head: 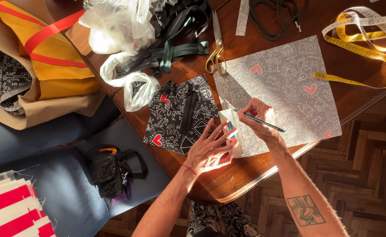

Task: Marking and cutting fabric using a pencil, ruler, and scissors

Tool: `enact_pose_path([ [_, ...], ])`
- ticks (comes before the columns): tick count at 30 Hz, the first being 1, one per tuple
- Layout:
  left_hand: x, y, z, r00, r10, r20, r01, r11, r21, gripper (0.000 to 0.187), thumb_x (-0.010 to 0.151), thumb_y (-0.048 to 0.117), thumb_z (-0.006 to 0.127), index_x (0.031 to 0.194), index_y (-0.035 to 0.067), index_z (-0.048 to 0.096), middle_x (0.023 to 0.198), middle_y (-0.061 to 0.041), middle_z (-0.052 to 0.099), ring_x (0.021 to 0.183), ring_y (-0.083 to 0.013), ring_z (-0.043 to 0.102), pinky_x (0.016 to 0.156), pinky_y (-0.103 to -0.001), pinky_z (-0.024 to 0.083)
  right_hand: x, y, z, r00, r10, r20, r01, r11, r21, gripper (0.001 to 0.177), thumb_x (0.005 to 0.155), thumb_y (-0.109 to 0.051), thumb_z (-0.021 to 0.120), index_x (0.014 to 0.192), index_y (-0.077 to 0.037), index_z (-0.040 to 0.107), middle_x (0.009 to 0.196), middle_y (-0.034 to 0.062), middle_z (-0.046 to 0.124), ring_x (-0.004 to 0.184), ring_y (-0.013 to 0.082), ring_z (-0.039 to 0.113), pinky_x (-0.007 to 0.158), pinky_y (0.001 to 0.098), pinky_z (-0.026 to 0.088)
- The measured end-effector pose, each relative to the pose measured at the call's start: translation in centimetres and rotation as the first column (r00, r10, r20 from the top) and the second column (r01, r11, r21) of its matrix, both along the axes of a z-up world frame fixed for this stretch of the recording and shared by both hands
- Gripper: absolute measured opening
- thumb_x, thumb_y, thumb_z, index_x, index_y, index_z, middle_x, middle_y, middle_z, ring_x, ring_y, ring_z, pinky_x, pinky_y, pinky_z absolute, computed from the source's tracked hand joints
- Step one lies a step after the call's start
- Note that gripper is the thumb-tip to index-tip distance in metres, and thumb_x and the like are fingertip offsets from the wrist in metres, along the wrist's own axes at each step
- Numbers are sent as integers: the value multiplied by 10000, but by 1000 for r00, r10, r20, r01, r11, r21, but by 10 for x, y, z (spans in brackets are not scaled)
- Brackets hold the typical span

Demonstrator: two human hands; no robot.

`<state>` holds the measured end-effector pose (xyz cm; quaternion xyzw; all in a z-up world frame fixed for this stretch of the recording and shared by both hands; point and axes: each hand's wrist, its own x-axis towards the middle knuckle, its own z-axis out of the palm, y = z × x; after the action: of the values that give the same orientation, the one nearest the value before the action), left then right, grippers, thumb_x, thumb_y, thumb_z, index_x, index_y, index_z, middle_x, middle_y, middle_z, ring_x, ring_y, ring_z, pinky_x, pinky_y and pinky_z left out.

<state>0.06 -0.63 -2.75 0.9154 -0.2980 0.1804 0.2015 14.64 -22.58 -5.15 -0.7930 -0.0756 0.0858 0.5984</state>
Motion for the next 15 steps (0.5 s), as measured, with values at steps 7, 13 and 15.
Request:
enact_pose_path([
  [7, 0, 3, -4, 1000, 15, 2, -15, 991, 135, 895, 995, 590, 555, 1825, 406, 271, 1901, -114, 417, 1768, -443, 369, 1404, -817, 250, 4, -1, -15, 1000, -3, 30, 2, 1000, 22, 199, 898, -132, 1011, 879, -71, 823, 796, 73, 714, 654, 39, 551, 611, 229, 510],
  [13, 2, 4, -1, 999, 0, 53, -6, 995, 103, 944, 1029, 510, 537, 1873, 431, 121, 1916, -125, 386, 1769, -436, 371, 1397, -798, 275, 2, -3, -8, 999, -2, 34, 0, 999, 54, 217, 910, -140, 1017, 885, -61, 816, 779, 73, 690, 672, 23, 547, 628, 223, 512],
  [15, 0, 1, -6, 1000, 18, 20, -20, 995, 100, 868, 1034, 590, 523, 1834, 396, 250, 1893, -135, 418, 1755, -472, 382, 1391, -835, 267, 2, -4, -7, 999, 14, 37, -14, 1000, 12, 199, 918, -126, 996, 878, -62, 812, 776, 78, 703, 636, 36, 531, 599, 236, 500],
])
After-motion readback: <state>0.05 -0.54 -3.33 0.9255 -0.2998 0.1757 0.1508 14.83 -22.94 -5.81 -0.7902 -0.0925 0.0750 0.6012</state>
